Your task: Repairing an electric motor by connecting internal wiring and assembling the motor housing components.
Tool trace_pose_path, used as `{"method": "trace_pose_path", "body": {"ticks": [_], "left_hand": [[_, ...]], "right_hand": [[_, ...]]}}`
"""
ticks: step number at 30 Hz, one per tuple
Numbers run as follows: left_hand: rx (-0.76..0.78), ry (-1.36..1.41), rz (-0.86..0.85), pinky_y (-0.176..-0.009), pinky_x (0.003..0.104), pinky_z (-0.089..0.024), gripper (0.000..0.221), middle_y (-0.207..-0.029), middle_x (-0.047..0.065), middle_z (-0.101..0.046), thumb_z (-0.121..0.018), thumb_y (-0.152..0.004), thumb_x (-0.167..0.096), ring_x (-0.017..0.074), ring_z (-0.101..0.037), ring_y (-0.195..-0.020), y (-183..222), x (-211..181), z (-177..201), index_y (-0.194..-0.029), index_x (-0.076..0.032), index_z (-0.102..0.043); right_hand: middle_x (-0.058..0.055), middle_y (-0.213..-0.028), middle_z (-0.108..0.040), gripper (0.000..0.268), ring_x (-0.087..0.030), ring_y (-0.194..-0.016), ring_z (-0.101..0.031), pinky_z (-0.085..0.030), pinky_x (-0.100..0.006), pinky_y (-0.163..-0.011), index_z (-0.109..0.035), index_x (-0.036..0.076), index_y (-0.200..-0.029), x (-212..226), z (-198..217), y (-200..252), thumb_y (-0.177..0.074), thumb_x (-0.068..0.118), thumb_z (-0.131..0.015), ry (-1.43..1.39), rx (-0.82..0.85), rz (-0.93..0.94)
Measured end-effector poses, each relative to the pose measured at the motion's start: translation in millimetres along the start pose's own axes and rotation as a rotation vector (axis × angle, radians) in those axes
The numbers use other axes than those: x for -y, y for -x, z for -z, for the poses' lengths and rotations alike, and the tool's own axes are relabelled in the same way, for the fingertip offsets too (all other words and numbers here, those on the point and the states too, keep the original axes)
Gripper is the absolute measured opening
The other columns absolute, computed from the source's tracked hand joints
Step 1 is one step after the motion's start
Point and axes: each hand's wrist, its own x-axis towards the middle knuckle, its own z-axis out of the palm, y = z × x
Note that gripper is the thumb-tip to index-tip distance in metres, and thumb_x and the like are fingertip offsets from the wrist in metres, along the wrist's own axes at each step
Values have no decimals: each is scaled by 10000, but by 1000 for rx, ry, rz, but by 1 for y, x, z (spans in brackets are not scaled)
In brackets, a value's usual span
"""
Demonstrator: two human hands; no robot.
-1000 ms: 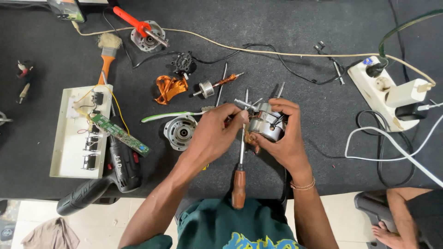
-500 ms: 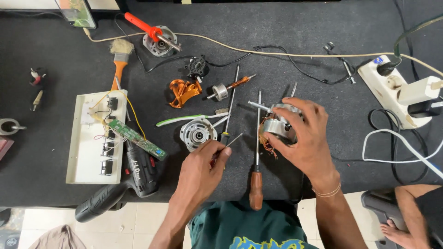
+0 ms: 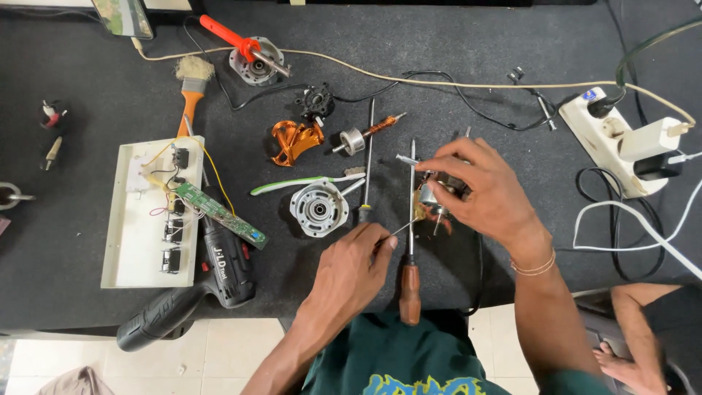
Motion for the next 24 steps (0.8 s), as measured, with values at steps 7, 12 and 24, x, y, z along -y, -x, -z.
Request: {"method": "trace_pose_path", "body": {"ticks": [7, 12, 24], "left_hand": [[18, -58, -18, -530, 447, -553, 249, -708, 105, -619, -564, -1018, -280, 348, -703, -673, -4, -2, -8, -896, -92, -672], [8, -64, -8, -542, 425, -555, 232, -717, 104, -617, -579, -1012, -269, 332, -705, -685, -3, 0, -9, -910, -86, -677], [-142, 147, -91, -569, 435, -582, 243, -778, 120, -642, -541, -1051, -282, 348, -727, -723, -31, -10, -32, -1036, -77, -671]], "right_hand": [[-45, -1172, -674, 152, -299, -1065, -648, -513, -454, -960, -806, 181, -1019, 3, 2, 1, -876, 132, -788, -83, 110, 18], [-67, -1065, -716, 63, -213, -889, -687, -571, -320, -809, -816, 125, -989, 6, 4, 8, -938, 94, -793, -258, -231, -31], [-163, -792, -678, 109, -112, -449, -579, -475, -235, -396, -729, -64, -1001, -15, -18, 25, -969, 39, -735, -655, -492, -206]]}}
